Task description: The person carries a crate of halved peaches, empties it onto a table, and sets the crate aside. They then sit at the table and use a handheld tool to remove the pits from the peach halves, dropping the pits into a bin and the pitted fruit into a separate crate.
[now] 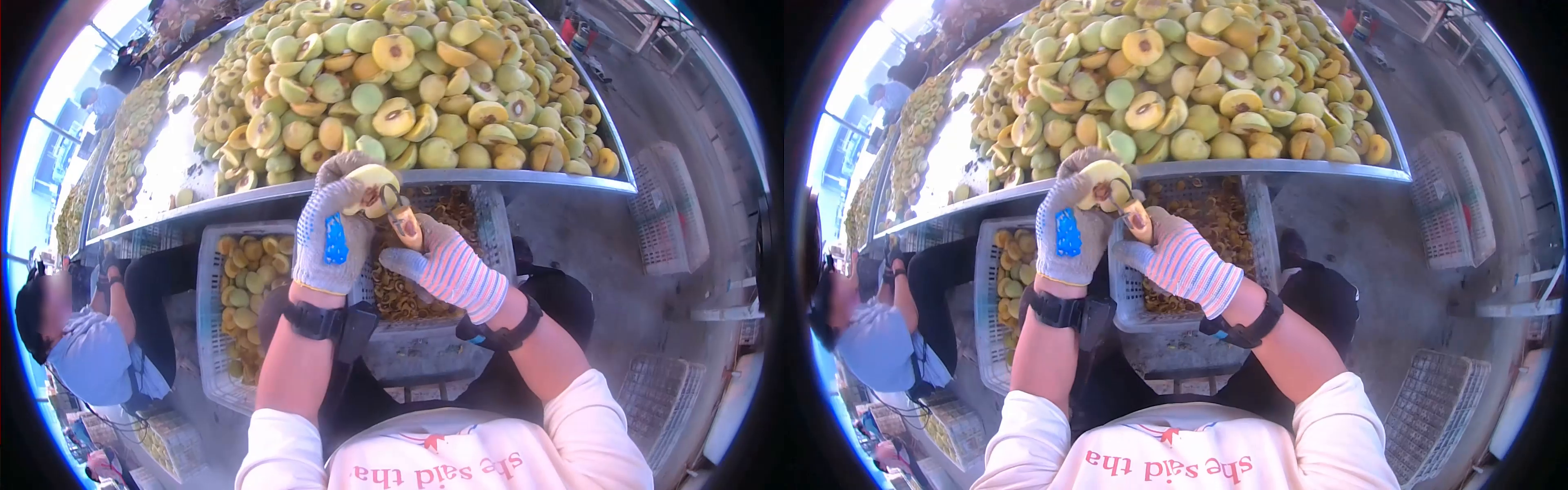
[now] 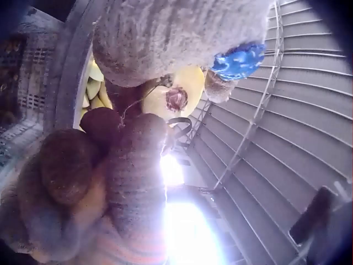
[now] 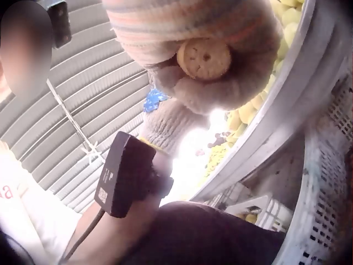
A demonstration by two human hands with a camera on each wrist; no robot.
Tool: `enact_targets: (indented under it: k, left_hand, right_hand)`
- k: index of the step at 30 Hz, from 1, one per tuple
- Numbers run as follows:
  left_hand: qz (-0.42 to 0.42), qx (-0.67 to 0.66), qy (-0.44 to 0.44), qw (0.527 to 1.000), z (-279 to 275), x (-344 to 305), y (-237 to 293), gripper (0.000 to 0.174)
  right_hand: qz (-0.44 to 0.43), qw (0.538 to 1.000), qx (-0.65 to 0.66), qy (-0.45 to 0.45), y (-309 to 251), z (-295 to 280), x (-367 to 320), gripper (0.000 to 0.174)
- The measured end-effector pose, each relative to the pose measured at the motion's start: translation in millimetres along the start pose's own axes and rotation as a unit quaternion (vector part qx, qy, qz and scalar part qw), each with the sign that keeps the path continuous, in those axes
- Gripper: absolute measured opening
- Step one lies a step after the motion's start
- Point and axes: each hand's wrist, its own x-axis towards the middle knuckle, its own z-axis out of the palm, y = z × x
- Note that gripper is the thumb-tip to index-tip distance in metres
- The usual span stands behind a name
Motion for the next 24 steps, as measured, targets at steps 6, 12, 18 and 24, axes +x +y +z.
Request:
enact_targets:
  k: [6,12,18,24]
  left_hand:
    - [-0.012,-0.058,0.029,0.998,-6,11,-7,0.038]
    - [0.005,0.028,0.025,0.999,-11,14,-17,0.035]
    - [0.018,0.090,0.096,0.991,-12,4,-18,0.038]
    - [0.174,0.327,0.081,0.925,-12,2,-25,0.025]
  right_hand:
    - [-0.072,0.995,-0.043,0.056,-3,6,7,0.045]
    - [-0.042,0.993,-0.096,0.056,8,7,20,0.041]
    - [0.051,0.983,-0.178,-0.002,5,16,22,0.036]
    - [0.050,0.990,-0.130,-0.036,14,16,24,0.036]
